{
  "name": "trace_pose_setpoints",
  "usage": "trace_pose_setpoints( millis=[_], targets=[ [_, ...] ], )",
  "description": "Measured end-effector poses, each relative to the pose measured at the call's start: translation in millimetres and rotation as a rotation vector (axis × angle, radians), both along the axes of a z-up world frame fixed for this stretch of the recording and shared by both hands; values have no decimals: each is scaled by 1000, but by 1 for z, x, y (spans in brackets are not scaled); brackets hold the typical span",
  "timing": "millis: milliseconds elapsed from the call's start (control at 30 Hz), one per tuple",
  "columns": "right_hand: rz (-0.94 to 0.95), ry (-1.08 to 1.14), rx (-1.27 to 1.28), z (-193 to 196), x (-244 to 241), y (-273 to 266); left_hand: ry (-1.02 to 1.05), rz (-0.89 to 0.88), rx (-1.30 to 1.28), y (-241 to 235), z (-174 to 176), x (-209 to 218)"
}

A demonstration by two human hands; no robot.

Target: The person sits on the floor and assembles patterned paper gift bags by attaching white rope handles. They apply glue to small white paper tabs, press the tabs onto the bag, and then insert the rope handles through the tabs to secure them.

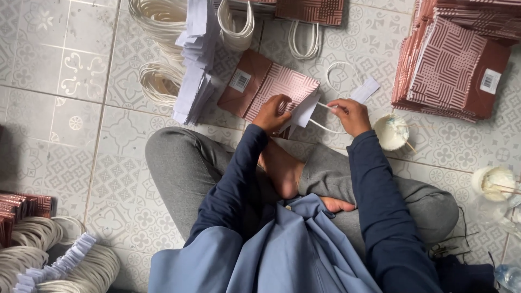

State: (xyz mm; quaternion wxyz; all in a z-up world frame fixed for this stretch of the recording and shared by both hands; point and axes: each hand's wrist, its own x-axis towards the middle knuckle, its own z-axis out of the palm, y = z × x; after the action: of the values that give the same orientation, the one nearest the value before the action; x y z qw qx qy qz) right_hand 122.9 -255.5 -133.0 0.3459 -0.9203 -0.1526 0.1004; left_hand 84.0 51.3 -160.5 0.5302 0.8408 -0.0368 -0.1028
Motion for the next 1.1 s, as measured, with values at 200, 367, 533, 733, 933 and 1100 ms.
trace_pose_setpoints(
  millis=[200, 367, 533, 733, 933, 1100],
  targets=[
    [-62, -165, -11, -47, -3, 8, 55, -25, 60, -5, -5, -4],
    [-24, -366, 37, -64, -17, 32, -96, 44, 86, -24, -33, -7],
    [11, -526, 9, -61, -30, 41, -221, 36, 187, -33, -41, -13],
    [57, -644, -21, -59, -31, 41, -260, 46, 310, -40, -20, -26],
    [62, -687, 13, -51, -35, 45, -165, 66, 359, -47, -22, -27],
    [78, -729, -20, -63, -36, 44, -163, 48, 385, -46, -22, -26]
  ],
)
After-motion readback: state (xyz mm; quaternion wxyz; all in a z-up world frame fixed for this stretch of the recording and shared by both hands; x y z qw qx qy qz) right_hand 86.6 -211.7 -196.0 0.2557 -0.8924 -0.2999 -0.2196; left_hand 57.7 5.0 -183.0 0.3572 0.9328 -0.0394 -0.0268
